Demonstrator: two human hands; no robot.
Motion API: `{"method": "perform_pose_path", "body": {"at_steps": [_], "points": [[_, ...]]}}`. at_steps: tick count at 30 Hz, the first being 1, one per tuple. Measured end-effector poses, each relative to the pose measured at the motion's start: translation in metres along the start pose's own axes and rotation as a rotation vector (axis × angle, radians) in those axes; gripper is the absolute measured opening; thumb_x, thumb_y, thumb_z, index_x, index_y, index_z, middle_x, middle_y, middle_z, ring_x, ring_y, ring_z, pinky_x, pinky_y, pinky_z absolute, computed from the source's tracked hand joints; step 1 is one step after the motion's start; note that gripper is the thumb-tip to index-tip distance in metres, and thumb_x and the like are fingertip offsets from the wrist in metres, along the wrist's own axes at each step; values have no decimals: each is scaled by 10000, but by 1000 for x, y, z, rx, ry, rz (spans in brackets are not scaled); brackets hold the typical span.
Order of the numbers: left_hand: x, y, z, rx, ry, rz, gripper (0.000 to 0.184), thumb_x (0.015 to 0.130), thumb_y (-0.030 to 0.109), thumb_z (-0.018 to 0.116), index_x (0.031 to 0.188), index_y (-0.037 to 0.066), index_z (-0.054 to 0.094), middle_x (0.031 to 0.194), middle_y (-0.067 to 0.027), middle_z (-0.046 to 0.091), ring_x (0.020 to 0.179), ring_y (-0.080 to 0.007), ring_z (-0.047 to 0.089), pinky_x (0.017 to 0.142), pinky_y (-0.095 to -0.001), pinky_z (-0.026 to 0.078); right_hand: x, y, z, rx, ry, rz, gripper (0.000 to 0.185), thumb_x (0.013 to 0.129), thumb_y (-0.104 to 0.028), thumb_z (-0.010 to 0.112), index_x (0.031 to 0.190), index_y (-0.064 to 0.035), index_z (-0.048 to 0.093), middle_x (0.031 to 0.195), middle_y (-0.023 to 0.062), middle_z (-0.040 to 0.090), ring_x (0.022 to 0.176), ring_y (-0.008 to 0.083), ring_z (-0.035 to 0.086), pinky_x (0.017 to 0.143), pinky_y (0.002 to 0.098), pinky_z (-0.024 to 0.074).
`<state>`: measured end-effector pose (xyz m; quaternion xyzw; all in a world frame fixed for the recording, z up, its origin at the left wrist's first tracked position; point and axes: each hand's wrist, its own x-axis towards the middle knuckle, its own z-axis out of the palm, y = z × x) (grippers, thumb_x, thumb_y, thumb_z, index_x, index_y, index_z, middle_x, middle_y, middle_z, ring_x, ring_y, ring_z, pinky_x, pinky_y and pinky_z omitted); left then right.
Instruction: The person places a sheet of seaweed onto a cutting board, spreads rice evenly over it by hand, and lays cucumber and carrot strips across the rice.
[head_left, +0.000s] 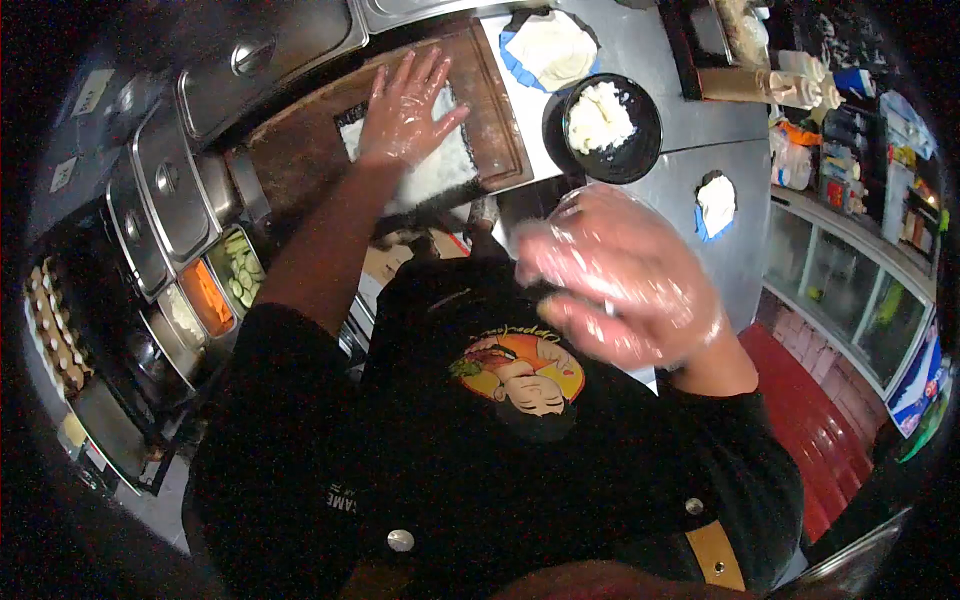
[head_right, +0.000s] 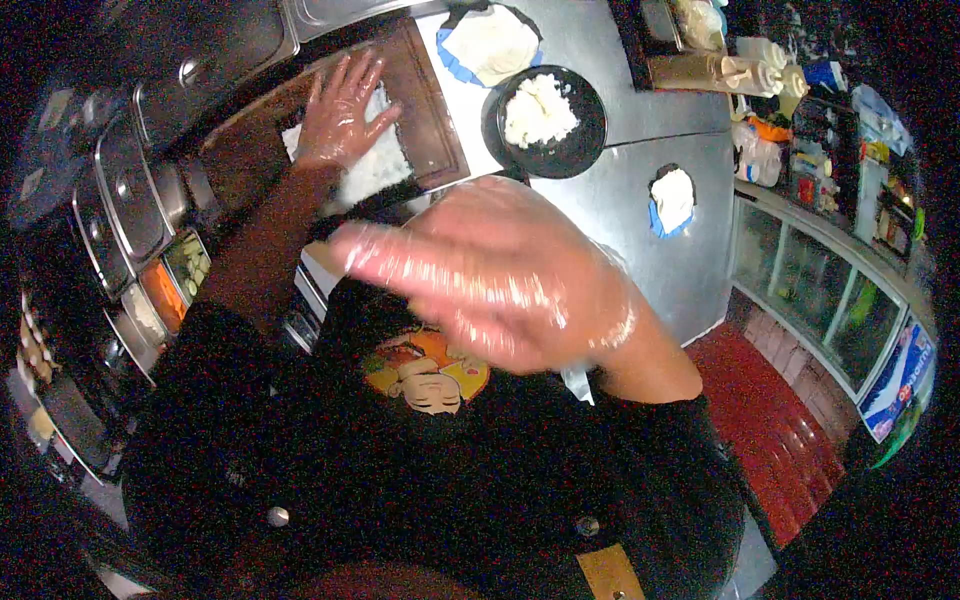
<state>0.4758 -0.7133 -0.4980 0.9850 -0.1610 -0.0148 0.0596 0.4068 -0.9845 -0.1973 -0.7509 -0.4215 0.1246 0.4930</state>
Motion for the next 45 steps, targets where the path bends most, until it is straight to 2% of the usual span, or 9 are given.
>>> {"method": "perform_pose_path", "body": {"at_steps": [4, 14, 19, 23, 31, 33, 35, 37, 45], "points": [[6, 6, 9, -23, 73, 71, 882, 1101, 730, 532, 1789, 200, 379, 1877, -48, 320, 1733, -336, 273, 1394, -643, 210, 10, -13, -5, 189, 57, -238, 140, 953, -125, 815, 1081, -76, 787, 983, 83, 781, 843, 295, 739, 777, 491, 572], [15, 21, 8, 63, -30, 76, 857, 1110, 764, 472, 1807, 282, 346, 1874, 12, 328, 1745, -271, 246, 1423, -583, 132, 11, -30, -12, 255, 29, -267, 213, 961, -94, 788, 1173, -78, 783, 981, 84, 776, 870, 288, 729, 815, 480, 569], [19, 27, 3, 8, 47, 124, 868, 1085, 700, 583, 1777, 206, 407, 1844, -59, 387, 1720, -336, 304, 1385, -647, 220, 5, -29, -15, 274, 22, -247, 254, 965, -78, 775, 1220, -80, 781, 979, 85, 773, 883, 284, 725, 834, 474, 568], [12, 36, -28, -124, -86, 115, 872, 1105, 604, 607, 1769, 82, 389, 1830, -155, 387, 1718, -388, 279, 1414, -576, 158, 1, -28, -13, 308, 29, -191, 289, 969, -65, 764, 1257, -81, 779, 978, 86, 771, 893, 281, 721, 849, 470, 567], [16, 43, -16, -99, -132, 177, 830, 1132, 618, 554, 1780, 127, 389, 1846, -131, 368, 1723, -372, 277, 1405, -604, 160, -13, -12, -22, 364, 5, 64, 359, 976, -40, 743, 1331, -83, 776, 976, 87, 766, 914, 276, 713, 879, 460, 565], [16, 49, -10, 134, -111, 229, 886, 1104, 817, 401, 1797, 267, 365, 1864, -20, 349, 1735, -291, 273, 1420, -582, 154, -25, -6, -17, 406, 0, 209, 377, 977, -34, 738, 1349, -83, 776, 976, 87, 765, 920, 274, 711, 887, 458, 564], [13, 49, -3, 130, -117, 255, 906, 1099, 832, 380, 1797, 255, 367, 1865, -41, 348, 1728, -300, 292, 1414, -588, 172, -45, 3, 8, 459, 262, 206, 654, 998, 0, 693, 1640, -13, 572, 990, 117, 757, 923, 255, 690, 915, 450, 550], [9, 51, 4, -88, -27, 351, 924, 1059, 761, 554, 1784, 213, 387, 1833, -108, 397, 1713, -362, 310, 1384, -646, 215, -52, 12, 6, 367, 286, 285, 723, 958, 62, 686, 1659, 77, 508, 1044, 134, 785, 935, 241, 759, 967, 388, 579], [-13, 70, -9, -355, -8, 410, 972, 1001, 772, 645, 1747, 182, 444, 1809, -116, 441, 1693, -360, 364, 1377, -638, 246, -52, 36, 6, 386, 350, 458, 719, 951, 129, 606, 1662, 62, 522, 1112, 100, 742, 1076, 191, 702, 1045, 356, 537]]}}
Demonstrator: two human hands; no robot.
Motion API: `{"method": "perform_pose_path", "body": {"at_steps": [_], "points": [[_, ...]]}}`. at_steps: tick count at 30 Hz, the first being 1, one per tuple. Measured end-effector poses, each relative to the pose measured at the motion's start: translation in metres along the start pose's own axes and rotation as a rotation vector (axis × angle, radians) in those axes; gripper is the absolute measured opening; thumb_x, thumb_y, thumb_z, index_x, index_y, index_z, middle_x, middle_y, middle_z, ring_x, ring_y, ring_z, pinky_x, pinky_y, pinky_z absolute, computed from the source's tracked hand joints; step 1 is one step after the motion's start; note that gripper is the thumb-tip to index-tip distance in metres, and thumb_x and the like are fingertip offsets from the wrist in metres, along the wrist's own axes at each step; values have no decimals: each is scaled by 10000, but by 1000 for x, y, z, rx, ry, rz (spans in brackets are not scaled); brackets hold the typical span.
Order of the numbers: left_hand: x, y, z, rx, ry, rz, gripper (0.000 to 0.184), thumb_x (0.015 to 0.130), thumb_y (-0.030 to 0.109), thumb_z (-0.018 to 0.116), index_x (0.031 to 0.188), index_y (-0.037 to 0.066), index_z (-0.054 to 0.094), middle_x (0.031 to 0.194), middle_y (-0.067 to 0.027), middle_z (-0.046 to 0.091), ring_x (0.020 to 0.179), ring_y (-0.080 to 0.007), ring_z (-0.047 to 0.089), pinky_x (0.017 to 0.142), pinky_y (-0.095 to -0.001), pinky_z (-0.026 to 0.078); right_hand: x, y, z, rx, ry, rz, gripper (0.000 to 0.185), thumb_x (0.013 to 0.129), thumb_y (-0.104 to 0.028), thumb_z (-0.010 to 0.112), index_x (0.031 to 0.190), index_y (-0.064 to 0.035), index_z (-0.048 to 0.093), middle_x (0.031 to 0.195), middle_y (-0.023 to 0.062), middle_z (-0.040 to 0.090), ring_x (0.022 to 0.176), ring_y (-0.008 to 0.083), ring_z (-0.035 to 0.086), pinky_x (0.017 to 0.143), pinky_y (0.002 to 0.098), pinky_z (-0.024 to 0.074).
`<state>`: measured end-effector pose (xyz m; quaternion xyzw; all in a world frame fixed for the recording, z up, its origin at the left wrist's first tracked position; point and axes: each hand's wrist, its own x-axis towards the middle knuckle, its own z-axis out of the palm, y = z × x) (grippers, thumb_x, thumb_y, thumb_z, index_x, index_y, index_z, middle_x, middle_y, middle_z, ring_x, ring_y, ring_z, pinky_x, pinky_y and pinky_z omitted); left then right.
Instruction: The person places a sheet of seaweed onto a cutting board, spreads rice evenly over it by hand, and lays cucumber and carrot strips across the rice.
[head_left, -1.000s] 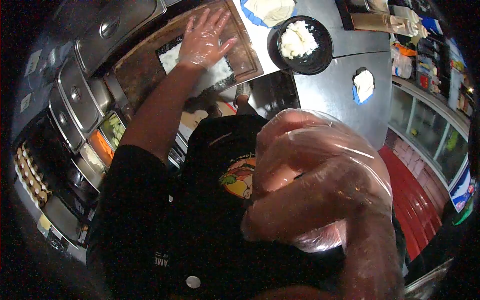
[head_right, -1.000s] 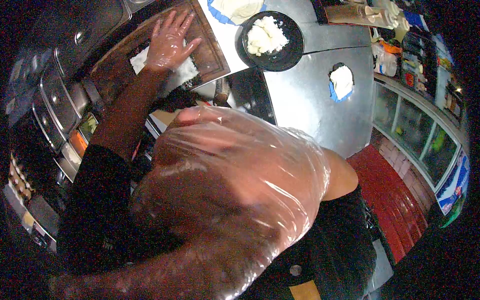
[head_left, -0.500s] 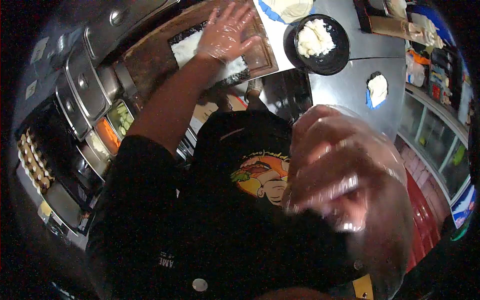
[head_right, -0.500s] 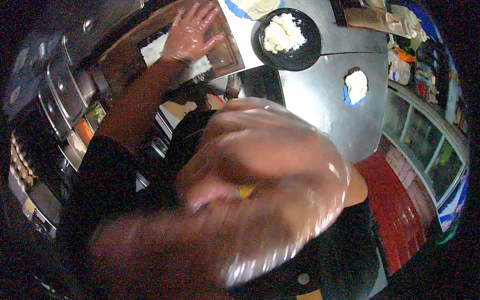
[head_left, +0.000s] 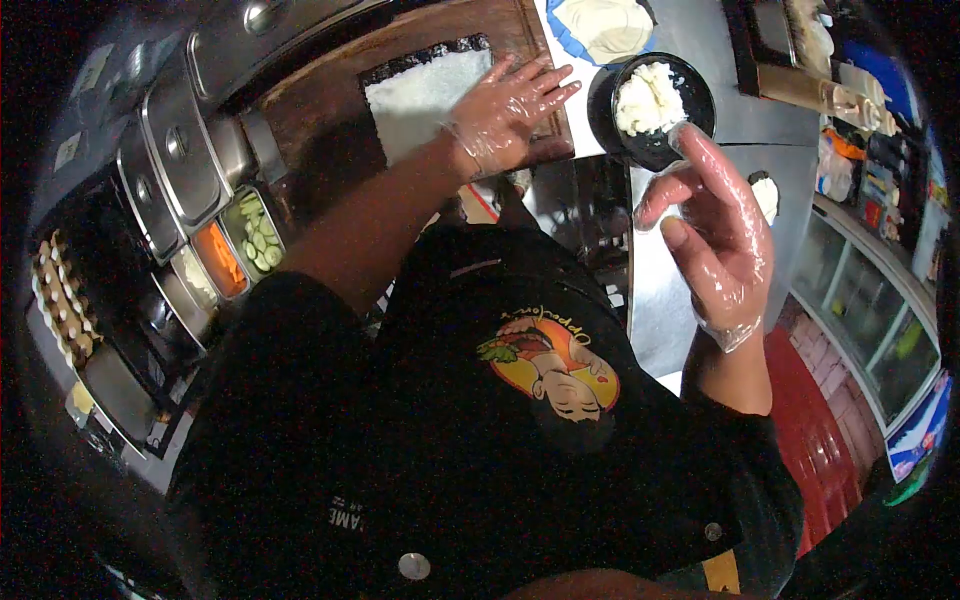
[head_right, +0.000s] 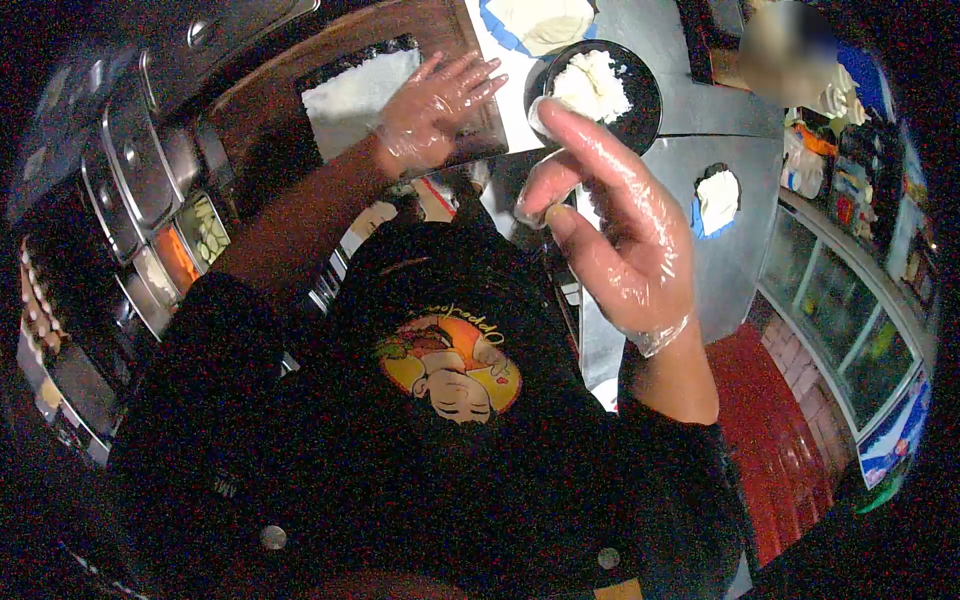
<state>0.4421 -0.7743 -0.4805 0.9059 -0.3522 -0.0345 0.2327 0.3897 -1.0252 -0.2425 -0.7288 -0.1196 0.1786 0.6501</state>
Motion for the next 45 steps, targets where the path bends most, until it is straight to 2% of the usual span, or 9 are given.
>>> {"method": "perform_pose_path", "body": {"at_steps": [6, 9, 15, 21, 32, 34, 36, 37, 45], "points": [[-6, -7, 0, -114, 58, 7, 888, 1059, 696, 650, 1751, 184, 434, 1806, -77, 450, 1685, -346, 375, 1393, -594, 232, 12, 14, 4, -62, -39, 40, 654, 987, 124, 621, 1631, 18, 584, 1100, 72, 734, 1086, 163, 684, 1066, 348, 529], [-34, -38, -17, -151, 355, -172, 925, 962, 382, 835, 1735, 74, 431, 1798, -183, 440, 1683, -387, 375, 1366, -631, 263, 12, 20, 5, -61, 12, 88, 570, 1048, 83, 641, 1611, 0, 608, 1095, 54, 728, 1087, 151, 686, 1051, 327, 536], [-120, -41, -9, 163, 93, -203, 996, 971, 602, 779, 1747, 90, 422, 1846, -146, 368, 1698, -398, 338, 1360, -662, 252, 18, 44, 5, -74, 27, 160, 491, 1080, 26, 686, 1567, -38, 659, 1085, 21, 719, 1076, 128, 682, 1041, 312, 539], [-80, -11, -14, 206, -76, -235, 950, 1001, 704, 684, 1767, 204, 427, 1863, -77, 352, 1723, -351, 283, 1385, -633, 182, 25, 56, 19, -93, -34, 239, 469, 1095, 10, 678, 1556, -76, 671, 1071, 8, 716, 1061, 118, 672, 1036, 297, 531], [-24, -17, 1, 263, 124, -164, 815, 1043, 520, 728, 1746, 205, 461, 1797, -68, 452, 1669, -320, 393, 1345, -656, 270, 27, 78, 19, -109, -69, 259, 456, 1099, -5, 676, 1550, -79, 668, 1071, 13, 720, 1057, 120, 679, 1038, 294, 538], [-24, -21, -2, 378, 115, -187, 708, 1112, 593, 607, 1728, 261, 497, 1751, -17, 535, 1621, -283, 475, 1341, -613, 280, 24, 78, 18, -116, -74, 246, 457, 1098, -10, 682, 1549, -78, 668, 1072, 13, 720, 1057, 121, 682, 1038, 294, 540], [-25, -25, -8, 357, 158, -183, 681, 1145, 520, 598, 1715, 160, 502, 1719, -113, 559, 1585, -343, 514, 1325, -586, 334, 23, 78, 16, -110, -109, 300, 485, 1099, 8, 649, 1582, -31, 635, 1146, 8, 692, 1109, 115, 651, 1067, 294, 518], [-19, -19, -27, 233, -131, -291, 779, 1166, 591, 493, 1782, 127, 382, 1854, -123, 356, 1718, -362, 293, 1398, -602, 176, 22, 79, 16, -111, -111, 294, 485, 1099, 8, 649, 1582, -31, 635, 1146, 8, 692, 1109, 115, 651, 1067, 294, 518], [-37, -75, -28, 333, 96, -409, 748, 1151, 506, 578, 1737, 67, 424, 1817, -152, 405, 1683, -349, 351, 1374, -592, 227, 30, 122, 27, -235, -148, 248, 447, 1093, -84, 702, 1537, -56, 660, 1168, 68, 745, 1129, 180, 708, 1054, 329, 550]]}}
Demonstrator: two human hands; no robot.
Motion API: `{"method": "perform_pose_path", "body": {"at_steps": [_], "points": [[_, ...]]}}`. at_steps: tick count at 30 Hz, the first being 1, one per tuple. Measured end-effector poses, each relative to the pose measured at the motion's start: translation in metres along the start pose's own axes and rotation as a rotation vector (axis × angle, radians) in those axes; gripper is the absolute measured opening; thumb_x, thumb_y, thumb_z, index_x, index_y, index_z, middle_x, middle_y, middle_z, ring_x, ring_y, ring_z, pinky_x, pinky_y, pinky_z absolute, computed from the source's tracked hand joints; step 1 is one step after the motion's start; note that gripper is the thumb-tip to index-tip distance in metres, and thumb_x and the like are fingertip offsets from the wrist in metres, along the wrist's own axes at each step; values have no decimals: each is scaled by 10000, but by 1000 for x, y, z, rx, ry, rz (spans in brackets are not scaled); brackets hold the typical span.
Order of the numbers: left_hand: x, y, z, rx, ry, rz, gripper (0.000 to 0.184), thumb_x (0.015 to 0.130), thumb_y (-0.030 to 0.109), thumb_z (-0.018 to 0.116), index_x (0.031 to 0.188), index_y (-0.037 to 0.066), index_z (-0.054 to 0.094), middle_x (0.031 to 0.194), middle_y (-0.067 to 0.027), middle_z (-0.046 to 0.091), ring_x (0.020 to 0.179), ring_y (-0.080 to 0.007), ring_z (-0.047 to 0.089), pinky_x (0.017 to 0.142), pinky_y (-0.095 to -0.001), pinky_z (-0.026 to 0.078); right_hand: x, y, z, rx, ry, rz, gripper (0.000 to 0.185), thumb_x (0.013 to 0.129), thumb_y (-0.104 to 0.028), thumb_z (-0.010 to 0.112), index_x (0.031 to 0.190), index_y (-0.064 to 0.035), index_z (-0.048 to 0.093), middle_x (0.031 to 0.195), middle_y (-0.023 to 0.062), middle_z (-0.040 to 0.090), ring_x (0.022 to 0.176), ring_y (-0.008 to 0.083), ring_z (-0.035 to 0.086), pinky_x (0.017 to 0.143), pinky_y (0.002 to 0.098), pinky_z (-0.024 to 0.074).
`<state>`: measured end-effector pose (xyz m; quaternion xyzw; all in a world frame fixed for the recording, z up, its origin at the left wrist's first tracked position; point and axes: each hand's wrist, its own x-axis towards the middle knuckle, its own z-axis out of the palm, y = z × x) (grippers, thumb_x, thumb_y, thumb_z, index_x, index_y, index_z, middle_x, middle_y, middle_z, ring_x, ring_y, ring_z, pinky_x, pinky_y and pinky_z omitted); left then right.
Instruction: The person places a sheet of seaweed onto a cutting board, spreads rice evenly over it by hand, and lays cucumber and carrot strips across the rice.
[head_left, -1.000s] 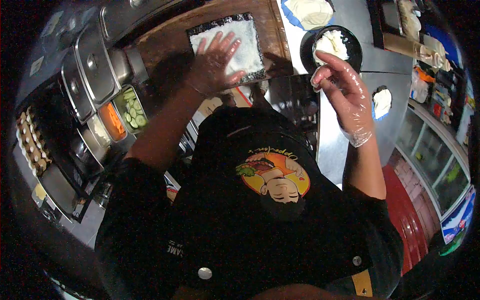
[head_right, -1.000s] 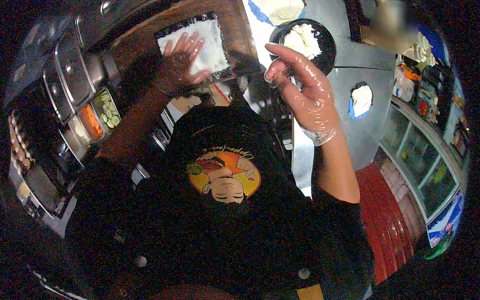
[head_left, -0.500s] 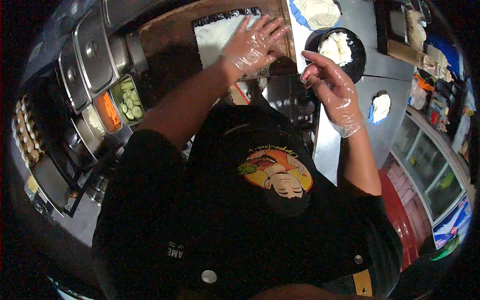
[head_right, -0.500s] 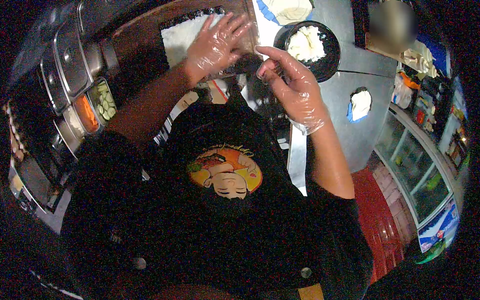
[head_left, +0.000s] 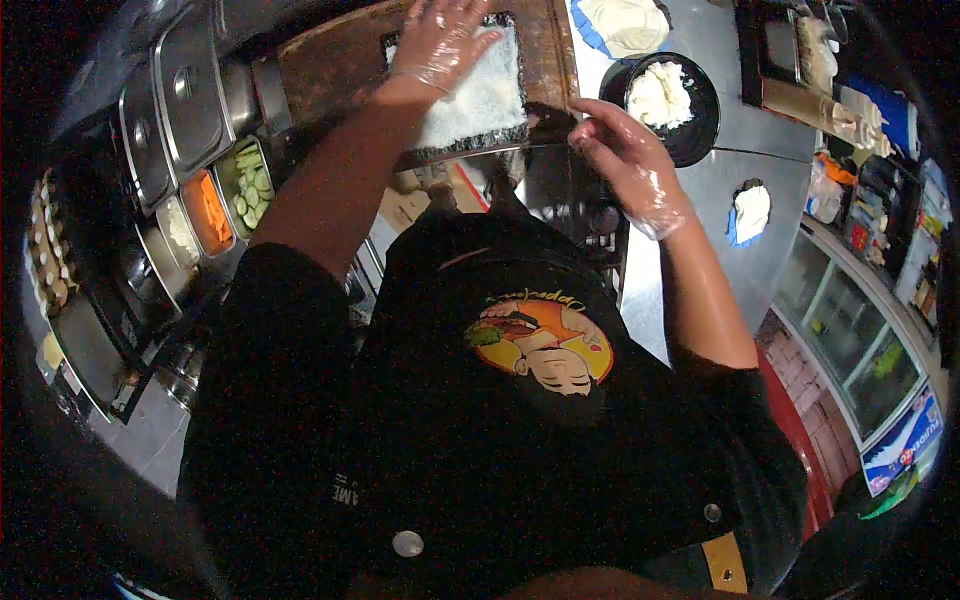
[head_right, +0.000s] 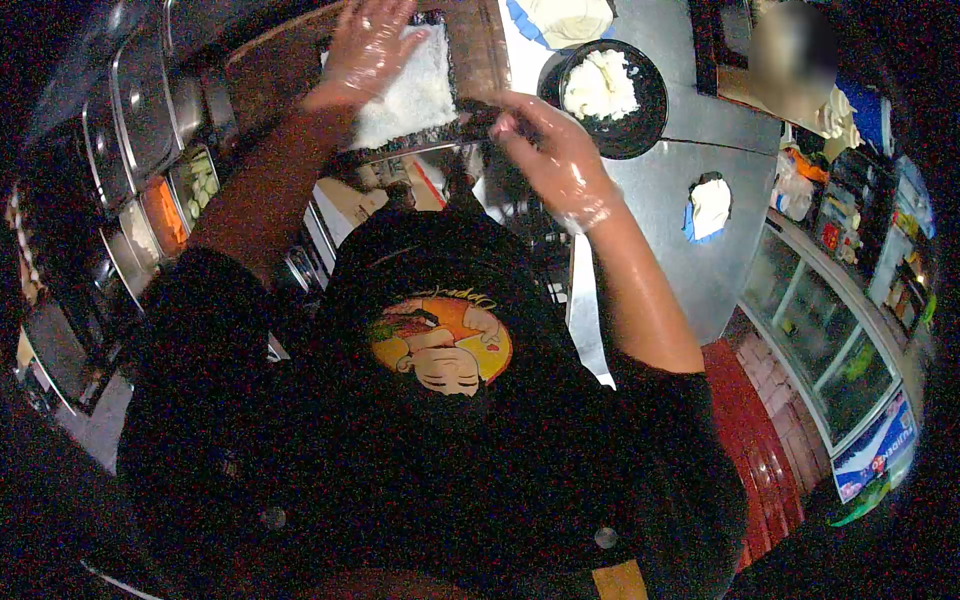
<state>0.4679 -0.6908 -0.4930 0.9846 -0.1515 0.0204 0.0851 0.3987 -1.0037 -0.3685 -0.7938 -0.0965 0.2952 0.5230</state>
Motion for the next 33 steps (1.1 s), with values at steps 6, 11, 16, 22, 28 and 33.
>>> {"method": "perform_pose_path", "body": {"at_steps": [6, 11, 16, 22, 28, 33], "points": [[-50, -53, -12, -420, 284, -380, 720, 1135, 441, 654, 1740, 113, 441, 1741, -205, 491, 1608, -405, 434, 1343, -554, 318, 84, 28, 69, -675, 192, -455, 577, 1059, -349, 754, 1562, -92, 637, 1563, 192, 656, 1476, 430, 585, 1243, 556, 447], [-124, -69, -31, -468, 523, -435, 657, 1170, 409, 571, 1682, 6, 489, 1681, -246, 557, 1558, -424, 531, 1312, -537, 389, 152, 20, 137, -980, 148, -502, 729, 1111, -596, 615, 1666, -129, 544, 1767, 176, 480, 1658, 397, 407, 1347, 652, 269], [-176, -56, -48, -499, 409, -532, 596, 1161, 254, 551, 1650, -76, 467, 1622, -323, 574, 1503, -488, 567, 1282, -525, 440, 177, 2, 184, -1048, 61, -620, 737, 1149, -598, 540, 1730, -149, 468, 1821, 149, 412, 1693, 391, 355, 1368, 656, 233], [-187, -59, -38, -532, 319, -447, 683, 1108, 330, 665, 1676, 5, 472, 1671, -277, 546, 1545, -469, 527, 1303, -547, 406, 195, 13, 191, -85, -137, -691, 688, 1130, -474, 651, 1701, -122, 498, 1716, 192, 551, 1598, 394, 507, 1337, 528, 374], [-138, -10, -47, -159, -142, 72, 965, 945, 596, 832, 1718, 141, 478, 1818, -146, 411, 1671, -392, 383, 1337, -646, 312, 150, 28, 42, 686, 94, -299, 766, 1168, -486, 629, 1731, -18, 405, 1665, 100, 564, 1545, 289, 528, 1328, 500, 394], [-113, -19, -14, -121, -147, 272, 1008, 968, 749, 716, 1776, 234, 404, 1875, -83, 324, 1716, -369, 312, 1364, -678, 233, 70, 39, -21, 467, 290, -152, 608, 1188, -356, 588, 1662, 16, 501, 1574, 215, 655, 1451, 317, 638, 1284, 448, 432]]}}
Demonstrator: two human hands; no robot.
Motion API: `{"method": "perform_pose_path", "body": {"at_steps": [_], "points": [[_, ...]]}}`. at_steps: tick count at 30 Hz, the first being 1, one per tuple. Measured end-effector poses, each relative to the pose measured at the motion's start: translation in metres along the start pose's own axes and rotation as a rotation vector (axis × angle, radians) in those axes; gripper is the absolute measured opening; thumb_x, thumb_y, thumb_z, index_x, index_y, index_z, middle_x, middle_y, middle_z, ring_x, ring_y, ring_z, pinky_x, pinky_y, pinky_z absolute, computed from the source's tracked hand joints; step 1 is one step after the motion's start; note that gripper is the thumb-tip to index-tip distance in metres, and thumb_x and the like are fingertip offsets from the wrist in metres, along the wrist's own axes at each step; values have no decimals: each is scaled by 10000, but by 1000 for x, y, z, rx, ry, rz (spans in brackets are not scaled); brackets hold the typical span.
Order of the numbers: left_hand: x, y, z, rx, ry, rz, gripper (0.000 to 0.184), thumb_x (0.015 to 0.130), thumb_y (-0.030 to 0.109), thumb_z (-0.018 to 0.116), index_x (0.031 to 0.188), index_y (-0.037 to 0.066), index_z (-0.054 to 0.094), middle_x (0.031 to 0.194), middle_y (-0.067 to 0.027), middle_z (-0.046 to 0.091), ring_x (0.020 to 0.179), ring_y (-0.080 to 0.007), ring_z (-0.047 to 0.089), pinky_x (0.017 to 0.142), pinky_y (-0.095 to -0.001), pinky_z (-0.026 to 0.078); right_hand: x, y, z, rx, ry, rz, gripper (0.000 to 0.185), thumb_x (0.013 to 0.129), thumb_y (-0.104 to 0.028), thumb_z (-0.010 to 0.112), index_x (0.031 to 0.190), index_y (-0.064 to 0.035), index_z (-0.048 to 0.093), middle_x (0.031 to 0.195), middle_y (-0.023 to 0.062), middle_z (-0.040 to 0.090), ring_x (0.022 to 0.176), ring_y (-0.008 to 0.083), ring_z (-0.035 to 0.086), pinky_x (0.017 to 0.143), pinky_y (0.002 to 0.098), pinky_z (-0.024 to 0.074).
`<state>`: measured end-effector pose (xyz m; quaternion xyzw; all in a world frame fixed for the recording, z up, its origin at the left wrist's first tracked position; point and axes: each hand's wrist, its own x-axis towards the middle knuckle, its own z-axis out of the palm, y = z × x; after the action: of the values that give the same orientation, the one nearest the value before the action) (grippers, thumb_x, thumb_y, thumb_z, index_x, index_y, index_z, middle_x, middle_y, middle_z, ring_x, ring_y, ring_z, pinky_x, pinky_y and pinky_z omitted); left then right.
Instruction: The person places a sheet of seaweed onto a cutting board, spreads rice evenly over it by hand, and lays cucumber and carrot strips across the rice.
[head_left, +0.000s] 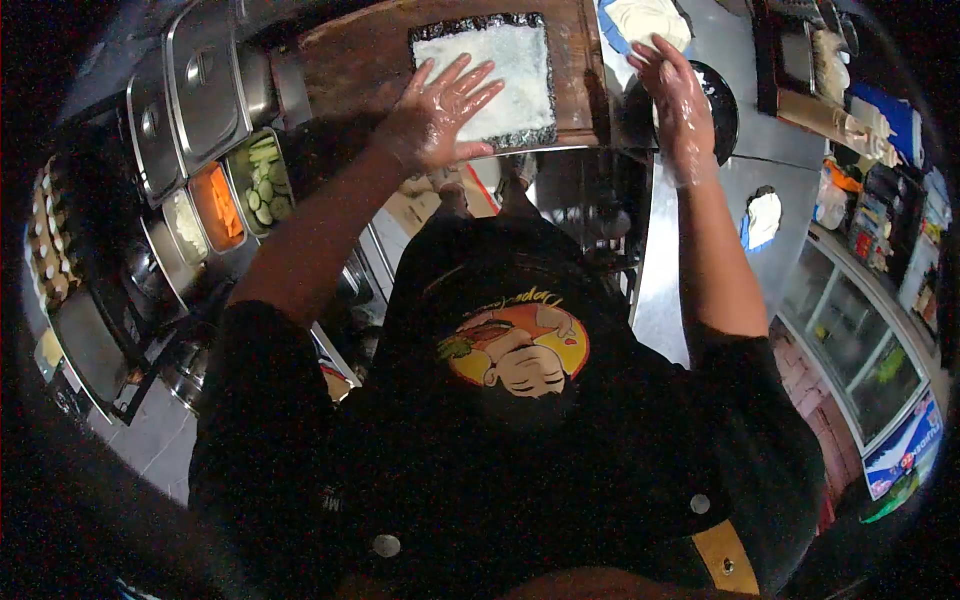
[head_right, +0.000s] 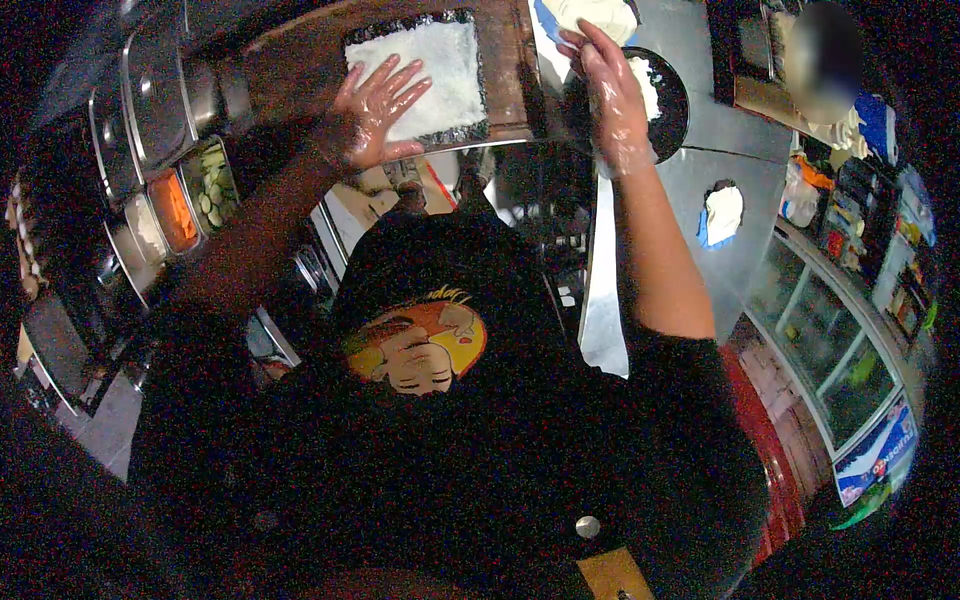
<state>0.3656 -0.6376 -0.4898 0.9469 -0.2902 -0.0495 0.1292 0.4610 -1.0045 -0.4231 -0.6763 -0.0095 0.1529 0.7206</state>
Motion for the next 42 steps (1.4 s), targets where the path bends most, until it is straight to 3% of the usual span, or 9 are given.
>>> {"method": "perform_pose_path", "body": {"at_steps": [13, 24, 28, 30, 32, 36, 39, 41, 42], "points": [[45, 33, 15, -27, 126, 93, 773, 1059, 584, 697, 1714, 219, 508, 1781, -60, 490, 1631, -301, 464, 1348, -607, 325, -68, 8, 9, -31, 31, 138, 572, 1187, -288, 590, 1657, 27, 504, 1574, 228, 653, 1424, 314, 673, 1254, 444, 473], [98, 86, 19, -116, 127, 88, 715, 1075, 591, 650, 1647, 164, 593, 1758, -47, 521, 1638, -281, 453, 1357, -599, 302, -79, -17, 15, -24, 13, 132, 583, 1197, -291, 565, 1669, 39, 477, 1558, 256, 651, 1431, 340, 660, 1251, 467, 481], [102, 116, 0, -181, -33, 247, 715, 1053, 581, 673, 1545, 62, 676, 1661, -159, 593, 1608, -336, 480, 1365, -574, 301, -92, -30, 16, 16, 14, 131, 571, 1202, -282, 554, 1651, 63, 483, 1521, 251, 674, 1397, 322, 676, 1231, 454, 500], [90, 134, 29, -302, 205, 250, 696, 1100, 581, 606, 1579, 77, 628, 1656, -151, 587, 1615, -325, 471, 1374, -550, 279, -96, -29, 10, 72, 39, 168, 568, 1209, -282, 547, 1643, 77, 480, 1491, 240, 692, 1352, 300, 694, 1195, 427, 523], [63, 138, 11, -433, 224, 209, 670, 1064, 505, 694, 1571, 73, 624, 1617, -162, 622, 1594, -351, 497, 1346, -562, 328, -102, -29, 6, 88, 60, 141, 535, 1210, -295, 567, 1610, 59, 530, 1429, 211, 733, 1283, 265, 723, 1149, 403, 548], [10, 75, 10, -516, 440, -137, 611, 1005, 373, 785, 1532, 94, 652, 1574, -153, 663, 1541, -377, 555, 1311, -573, 382, -110, -18, -3, -111, 146, 220, 453, 1186, -252, 635, 1522, 51, 615, 1311, 167, 785, 1181, 226, 756, 1112, 384, 566], [-27, 12, 12, -433, 524, -183, 618, 1024, 396, 757, 1560, 110, 643, 1649, -138, 613, 1590, -363, 508, 1339, -576, 347, -119, 5, -3, -171, 130, 209, 404, 1138, -203, 722, 1438, 64, 676, 1259, 133, 801, 1152, 195, 757, 1090, 349, 571], [-34, -3, -3, -106, 86, -219, 667, 1046, 432, 728, 1638, 155, 593, 1772, -110, 491, 1669, -349, 405, 1376, -585, 285, -122, 13, 3, -487, 77, 213, 338, 1136, -197, 724, 1395, 20, 720, 1220, 87, 808, 1151, 156, 746, 1046, 319, 569], [-30, -4, -7, -105, 88, -212, 667, 1046, 432, 728, 1638, 155, 593, 1772, -110, 491, 1669, -349, 405, 1376, -585, 285, -122, 21, 12, -566, 71, 224, 321, 1135, -207, 727, 1380, 1, 735, 1207, 71, 809, 1150, 141, 741, 1029, 312, 570]]}}
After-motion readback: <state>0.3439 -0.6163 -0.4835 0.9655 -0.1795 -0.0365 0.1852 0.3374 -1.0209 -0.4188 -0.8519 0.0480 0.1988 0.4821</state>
